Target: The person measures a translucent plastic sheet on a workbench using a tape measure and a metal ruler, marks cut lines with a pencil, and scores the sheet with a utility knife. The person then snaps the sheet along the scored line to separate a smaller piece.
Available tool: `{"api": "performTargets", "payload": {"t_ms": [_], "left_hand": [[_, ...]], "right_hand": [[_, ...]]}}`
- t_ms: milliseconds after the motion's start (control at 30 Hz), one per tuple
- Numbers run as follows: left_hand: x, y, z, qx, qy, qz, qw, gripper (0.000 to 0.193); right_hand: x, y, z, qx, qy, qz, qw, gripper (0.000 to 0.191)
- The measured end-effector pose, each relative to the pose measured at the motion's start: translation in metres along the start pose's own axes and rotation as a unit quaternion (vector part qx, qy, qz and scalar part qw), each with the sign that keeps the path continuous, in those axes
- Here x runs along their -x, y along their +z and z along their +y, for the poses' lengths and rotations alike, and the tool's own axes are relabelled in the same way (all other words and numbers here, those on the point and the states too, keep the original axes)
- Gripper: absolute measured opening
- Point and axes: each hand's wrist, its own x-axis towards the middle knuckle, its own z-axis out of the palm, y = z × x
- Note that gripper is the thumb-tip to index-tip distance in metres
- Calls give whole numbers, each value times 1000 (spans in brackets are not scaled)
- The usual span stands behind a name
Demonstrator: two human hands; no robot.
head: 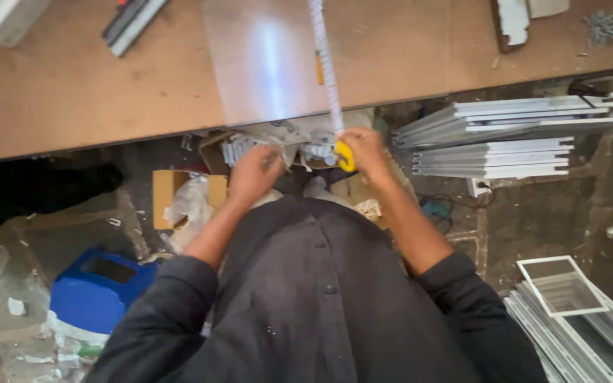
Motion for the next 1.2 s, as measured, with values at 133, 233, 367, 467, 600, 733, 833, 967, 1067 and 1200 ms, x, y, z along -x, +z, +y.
{"api": "performTargets", "payload": {"t_ms": [133,233,367,467,600,733,833,967,1067,1200], "left_hand": [[55,-11,-54,-53,-58,-92,993,31],[94,-40,-118,-117,-129,-128,976,34],[153,-90,-199,-70,-285,-90,952,44],[190,-120,-238,-146,-368,-129,909,47],[211,-141,-260,-106,-401,-169,894,51],[208,-135,-259,-58,-359,-124,923,49],[199,-123,-248,-11,-319,-89,944,46],[188,-112,-235,10,-281,-100,954,43],[189,-113,-235,3,-280,-105,954,43],[202,-122,-251,-34,-294,-109,949,44]], "right_hand": [[-1,98,13,-6,20,-19,1000,17],[-5,152,20,11,49,13,999,17],[-6,192,27,5,43,45,998,18],[0,207,32,36,37,74,996,17],[11,217,32,53,36,95,993,20],[18,221,28,136,25,152,979,21],[19,222,27,207,17,185,961,23],[21,224,26,247,-11,206,947,26],[23,226,25,250,-2,203,947,26],[24,227,23,234,8,205,950,25]]}}
